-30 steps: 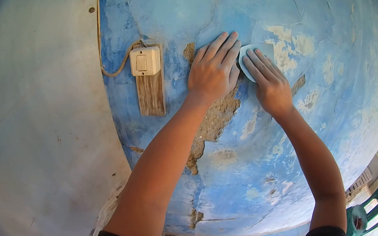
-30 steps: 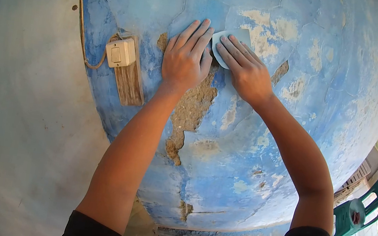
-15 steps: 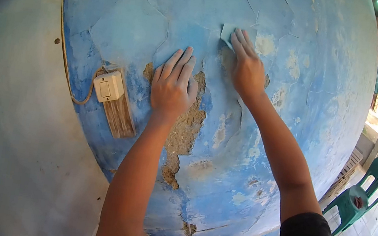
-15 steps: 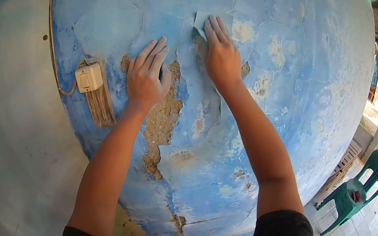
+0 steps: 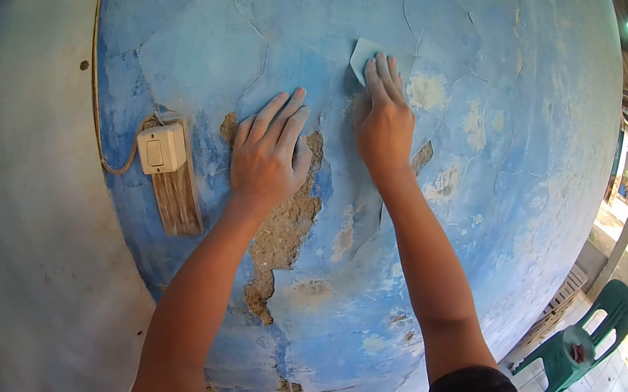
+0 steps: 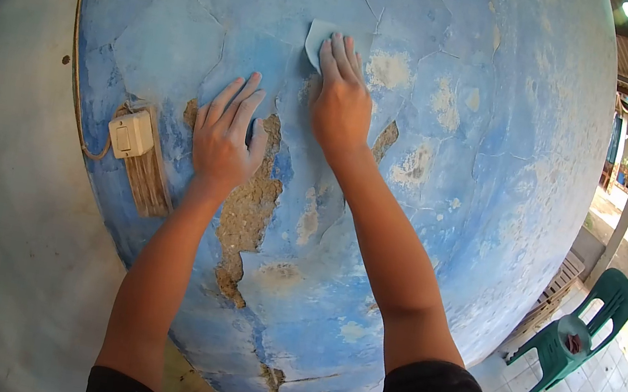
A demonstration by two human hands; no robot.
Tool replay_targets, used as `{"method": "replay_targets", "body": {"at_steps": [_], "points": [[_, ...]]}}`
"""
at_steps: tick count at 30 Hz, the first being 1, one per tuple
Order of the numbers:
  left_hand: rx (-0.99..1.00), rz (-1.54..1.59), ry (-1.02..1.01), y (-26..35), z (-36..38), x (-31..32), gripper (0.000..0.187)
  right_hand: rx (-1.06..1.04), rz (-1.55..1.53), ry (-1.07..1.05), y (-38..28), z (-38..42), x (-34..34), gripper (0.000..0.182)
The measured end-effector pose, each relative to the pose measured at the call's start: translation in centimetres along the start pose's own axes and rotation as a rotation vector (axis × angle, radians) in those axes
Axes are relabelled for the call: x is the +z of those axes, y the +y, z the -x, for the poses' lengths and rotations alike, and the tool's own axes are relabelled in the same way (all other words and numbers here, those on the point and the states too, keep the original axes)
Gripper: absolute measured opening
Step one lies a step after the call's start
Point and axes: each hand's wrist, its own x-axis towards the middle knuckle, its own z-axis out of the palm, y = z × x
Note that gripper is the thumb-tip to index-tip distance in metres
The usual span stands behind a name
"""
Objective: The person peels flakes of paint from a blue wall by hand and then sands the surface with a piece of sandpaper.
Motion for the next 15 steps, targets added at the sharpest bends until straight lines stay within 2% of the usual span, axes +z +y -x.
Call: {"method": "replay_targets", "body": {"at_steps": [2, 4, 6, 8, 11, 13, 15], "points": [[-0.003, -0.013, -0.071, 0.5, -0.4, -0.5, 0.053, -0.044, 0.021, -0.078, 0.0, 5.1, -1.4, 0.048], [0.018, 0.007, -0.098, 1.7, -0.7, -0.4, 0.059, -0.158, 0.037, -0.182, 0.9, 6.7, -3.5, 0.048], [0.045, -0.007, -0.096, 1.7, -1.4, -0.1, 0.066, -0.156, 0.02, -0.138, 2.3, 4.2, -2.5, 0.048], [0.023, 0.019, -0.149, 1.8, -1.2, -0.2, 0.081, -0.093, -0.03, -0.069, 2.0, 0.6, -1.8, 0.049], [0.019, 0.021, -0.141, 1.6, -1.1, 0.0, 0.09, -0.021, -0.015, -0.002, 0.5, -0.3, -0.8, 0.048], [-0.002, 0.036, -0.133, 1.7, -0.8, 0.0, 0.093, -0.003, -0.029, -0.041, 0.1, 3.8, -1.5, 0.049], [-0.013, 0.049, -0.124, 1.8, -0.9, -0.1, 0.096, -0.135, 0.021, -0.162, 1.2, 7.3, -3.0, 0.049]]}}
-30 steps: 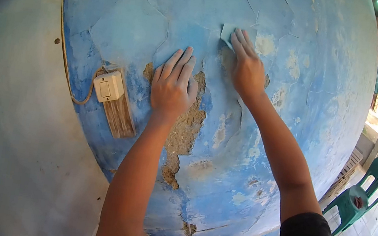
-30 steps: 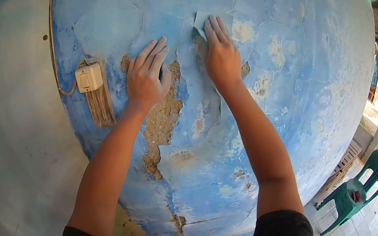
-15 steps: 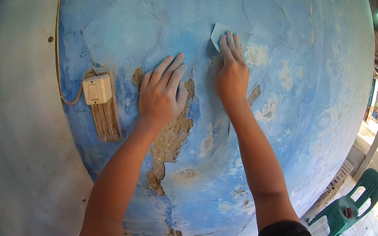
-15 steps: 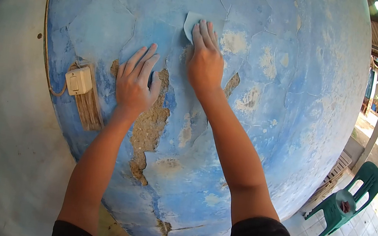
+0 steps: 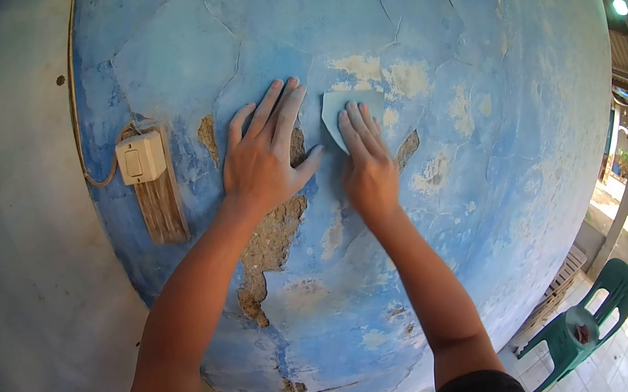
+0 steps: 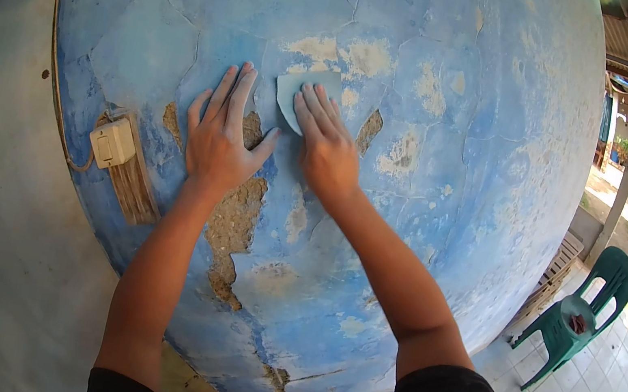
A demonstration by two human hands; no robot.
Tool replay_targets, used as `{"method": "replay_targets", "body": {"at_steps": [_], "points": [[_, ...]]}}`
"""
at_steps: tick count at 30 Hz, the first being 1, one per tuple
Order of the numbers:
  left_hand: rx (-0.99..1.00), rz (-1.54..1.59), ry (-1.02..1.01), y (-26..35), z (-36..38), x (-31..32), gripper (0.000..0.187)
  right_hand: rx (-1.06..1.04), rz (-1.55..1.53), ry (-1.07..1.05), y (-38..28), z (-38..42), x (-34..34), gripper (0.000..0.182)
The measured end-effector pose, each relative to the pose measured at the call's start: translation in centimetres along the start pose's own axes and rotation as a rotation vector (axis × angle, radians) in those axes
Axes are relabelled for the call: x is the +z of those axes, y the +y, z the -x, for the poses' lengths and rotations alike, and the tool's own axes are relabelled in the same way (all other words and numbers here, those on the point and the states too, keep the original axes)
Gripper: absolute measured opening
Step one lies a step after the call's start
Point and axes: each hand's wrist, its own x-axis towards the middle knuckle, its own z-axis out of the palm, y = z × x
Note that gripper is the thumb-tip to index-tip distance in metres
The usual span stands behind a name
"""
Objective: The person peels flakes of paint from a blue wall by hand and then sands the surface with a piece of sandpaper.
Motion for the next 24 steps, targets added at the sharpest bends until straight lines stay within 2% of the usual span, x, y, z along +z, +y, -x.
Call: {"method": "replay_targets", "body": {"at_steps": [2, 5, 9, 11, 15, 18, 20, 22, 24], "points": [[0.018, -0.005, 0.0, -0.1, -0.3, 0.0, 0.095, -0.007, -0.034, 0.006, 1.1, -2.8, -0.1, 0.048], [0.014, -0.003, 0.011, -0.2, -0.2, 0.1, 0.092, 0.036, -0.05, 0.154, 1.3, -7.9, 0.9, 0.044], [0.01, -0.011, 0.038, -0.4, -0.2, 0.2, 0.088, 0.1, -0.026, 0.125, 0.3, -4.4, 0.4, 0.045], [0.02, -0.013, 0.031, -0.2, 0.1, 0.0, 0.085, -0.021, -0.012, 0.007, 1.2, -1.6, -0.9, 0.045], [0.036, -0.022, 0.022, -0.2, -0.1, 0.2, 0.081, 0.043, -0.007, 0.082, 2.3, -7.0, -0.2, 0.044], [0.03, -0.021, 0.023, -0.1, 0.2, 0.2, 0.078, 0.118, -0.029, 0.146, 0.0, -5.8, 0.4, 0.044], [0.027, -0.017, 0.032, -0.2, 0.1, 0.2, 0.076, 0.081, 0.0, 0.115, 0.4, -3.7, 0.4, 0.044], [0.033, -0.019, 0.024, -0.1, 0.4, 0.3, 0.076, -0.072, -0.011, 0.012, 1.4, -2.6, -0.9, 0.044], [0.046, -0.04, 0.04, -0.3, 0.1, 0.3, 0.076, -0.087, 0.006, 0.02, 2.6, -5.2, -1.1, 0.043]]}}
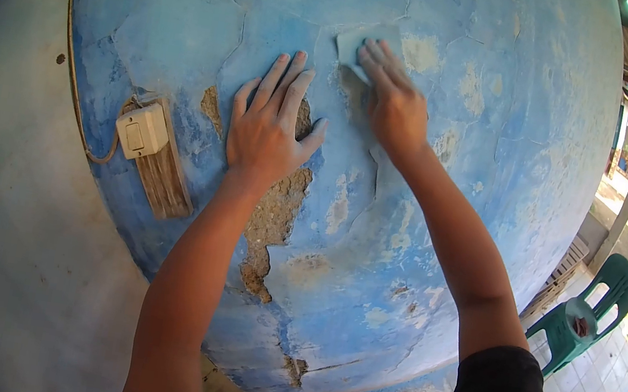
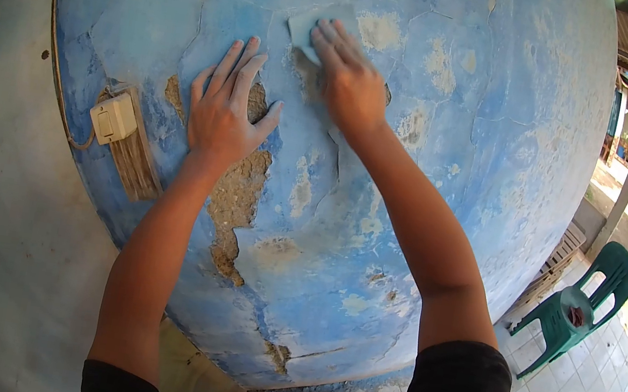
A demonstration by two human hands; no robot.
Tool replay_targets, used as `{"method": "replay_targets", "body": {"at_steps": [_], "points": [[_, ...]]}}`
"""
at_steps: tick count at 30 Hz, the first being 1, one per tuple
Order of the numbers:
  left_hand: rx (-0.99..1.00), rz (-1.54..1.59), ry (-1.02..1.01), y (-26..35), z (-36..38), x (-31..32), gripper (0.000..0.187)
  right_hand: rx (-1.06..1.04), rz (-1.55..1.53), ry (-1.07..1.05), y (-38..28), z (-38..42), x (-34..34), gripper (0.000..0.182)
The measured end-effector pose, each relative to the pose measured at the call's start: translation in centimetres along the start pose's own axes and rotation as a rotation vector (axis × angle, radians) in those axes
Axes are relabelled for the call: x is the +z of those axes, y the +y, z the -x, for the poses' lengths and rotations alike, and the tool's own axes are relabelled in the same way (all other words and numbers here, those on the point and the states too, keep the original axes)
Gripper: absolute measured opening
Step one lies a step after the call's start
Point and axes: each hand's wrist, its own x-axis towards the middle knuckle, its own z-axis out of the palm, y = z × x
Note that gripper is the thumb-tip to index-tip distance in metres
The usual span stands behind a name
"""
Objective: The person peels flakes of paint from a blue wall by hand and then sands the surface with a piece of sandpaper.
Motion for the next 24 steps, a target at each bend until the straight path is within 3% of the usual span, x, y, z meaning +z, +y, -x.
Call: {"method": "replay_targets", "body": {"at_steps": [2, 6, 10, 14, 16, 19, 21, 24], "points": [[-0.006, 0.004, -0.017, 0.0, 0.0, 0.0, 0.076, 0.173, -0.006, 0.074, 0.9, -2.8, 0.5, 0.042], [0.005, -0.015, -0.015, -0.1, -0.1, 0.1, 0.074, 0.131, -0.034, 0.114, -2.3, 0.5, 1.9, 0.043], [0.007, -0.012, -0.019, -0.1, -0.2, 0.0, 0.071, 0.007, -0.016, 0.011, 1.7, -0.2, 0.5, 0.042], [0.004, -0.002, -0.011, -0.1, 0.2, 0.1, 0.07, 0.193, -0.013, 0.131, -1.0, -1.5, 1.7, 0.046], [-0.001, 0.009, -0.012, -0.1, 0.3, -0.1, 0.071, 0.044, -0.041, 0.024, -3.0, 1.7, 1.6, 0.046], [0.008, 0.01, -0.009, -0.1, 0.3, 0.1, 0.071, -0.043, -0.047, -0.11, -0.1, 0.5, -0.3, 0.047], [0.008, 0.005, -0.007, -0.2, 0.3, 0.1, 0.071, 0.089, -0.019, -0.001, 1.5, -2.2, -0.3, 0.047], [-0.012, 0.027, -0.011, 0.1, 0.5, 0.2, 0.071, 0.219, -0.032, 0.1, -2.0, -0.6, 1.6, 0.046]]}}
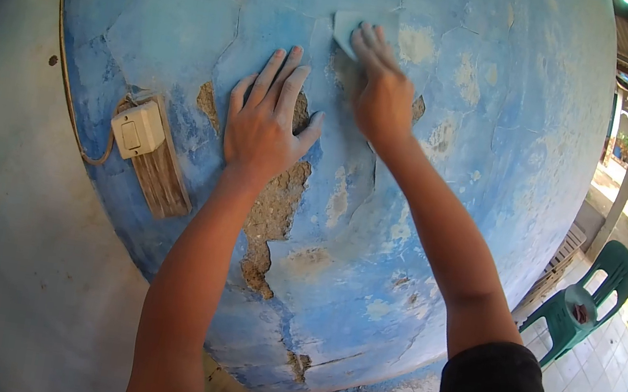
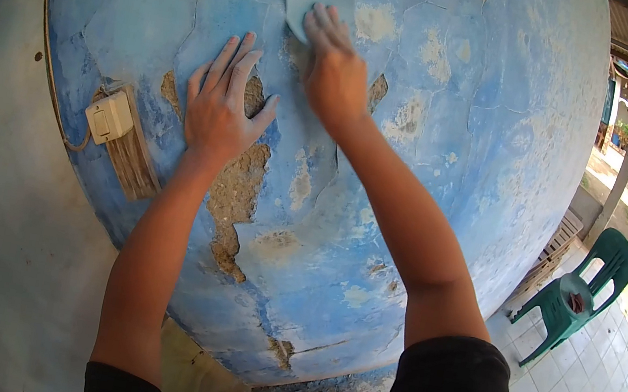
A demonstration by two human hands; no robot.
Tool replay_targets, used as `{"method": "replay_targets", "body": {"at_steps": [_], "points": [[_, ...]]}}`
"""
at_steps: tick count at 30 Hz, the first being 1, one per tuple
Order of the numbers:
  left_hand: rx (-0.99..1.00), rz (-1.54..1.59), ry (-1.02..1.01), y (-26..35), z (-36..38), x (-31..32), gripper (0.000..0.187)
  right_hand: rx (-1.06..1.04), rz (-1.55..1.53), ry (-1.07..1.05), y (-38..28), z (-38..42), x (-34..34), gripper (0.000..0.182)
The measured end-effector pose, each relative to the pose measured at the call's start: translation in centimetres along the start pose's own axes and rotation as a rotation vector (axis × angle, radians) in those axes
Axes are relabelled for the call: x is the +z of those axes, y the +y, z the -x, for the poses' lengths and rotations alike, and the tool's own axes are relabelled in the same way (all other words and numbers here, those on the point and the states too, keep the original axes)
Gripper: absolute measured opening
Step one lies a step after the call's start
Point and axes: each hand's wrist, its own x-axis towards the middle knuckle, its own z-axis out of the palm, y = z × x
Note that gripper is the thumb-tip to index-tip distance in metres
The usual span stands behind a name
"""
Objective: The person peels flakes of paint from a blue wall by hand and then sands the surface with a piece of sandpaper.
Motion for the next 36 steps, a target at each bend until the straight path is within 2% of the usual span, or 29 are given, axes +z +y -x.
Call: {"method": "replay_targets", "body": {"at_steps": [1, 2, 4, 6, 8, 11, 12, 14, 15, 20, 23, 26, 29, 32, 36], "points": [[0.001, 0.003, 0.014, -0.1, 0.0, 0.0, 0.07, -0.113, 0.045, -0.031, -0.6, 2.0, -0.2, 0.044], [0.01, 0.008, 0.026, -0.3, -0.1, 0.0, 0.069, -0.111, 0.051, -0.026, -0.1, 2.5, -0.5, 0.044], [0.013, 0.006, 0.02, -0.2, 0.2, -0.3, 0.069, -0.201, -0.019, -0.177, 1.0, 2.7, -2.1, 0.045], [0.008, 0.011, 0.058, 0.1, -0.5, 0.0, 0.068, -0.25, 0.016, -0.158, 2.7, -0.6, -1.9, 0.047], [0.014, -0.003, 0.013, -0.2, -0.2, -0.2, 0.068, -0.106, 0.009, -0.067, 2.6, -2.9, -0.7, 0.05], [0.008, -0.023, 0.011, -0.1, -0.2, -0.3, 0.067, -0.036, -0.029, -0.001, 0.1, -0.5, -0.4, 0.052], [0.008, -0.029, 0.01, -0.2, -0.3, -0.2, 0.067, -0.036, -0.035, 0.001, -0.2, 1.1, -0.8, 0.052], [0.014, -0.029, 0.026, 0.0, 0.0, -0.1, 0.066, -0.137, 0.044, -0.183, 0.0, 5.1, -2.2, 0.054], [0.019, -0.034, 0.025, 0.0, 0.0, 0.0, 0.066, -0.183, 0.019, -0.238, 1.2, 4.6, -2.8, 0.055], [0.03, -0.044, 0.016, -0.2, 0.1, 0.1, 0.066, -0.077, 0.004, -0.09, 2.3, -2.1, -1.4, 0.055], [0.021, -0.037, 0.023, -0.3, 0.1, 0.4, 0.069, -0.005, 0.023, -0.032, 0.4, -0.6, -1.0, 0.055], [0.013, -0.038, 0.03, -0.1, 0.0, 0.3, 0.073, -0.01, 0.089, -0.127, -0.2, 3.9, -2.1, 0.057], [0.008, -0.059, 0.01, 0.1, -0.1, 0.2, 0.076, -0.111, 0.084, -0.149, 0.9, 2.5, -2.0, 0.057], [0.018, -0.081, 0.012, 0.0, -0.1, 0.2, 0.076, -0.034, 0.053, -0.073, 0.3, -2.5, -0.7, 0.056], [0.007, -0.069, 0.003, 0.1, -0.4, 0.2, 0.077, -0.026, 0.082, -0.072, -0.7, 2.2, -0.4, 0.055]]}}
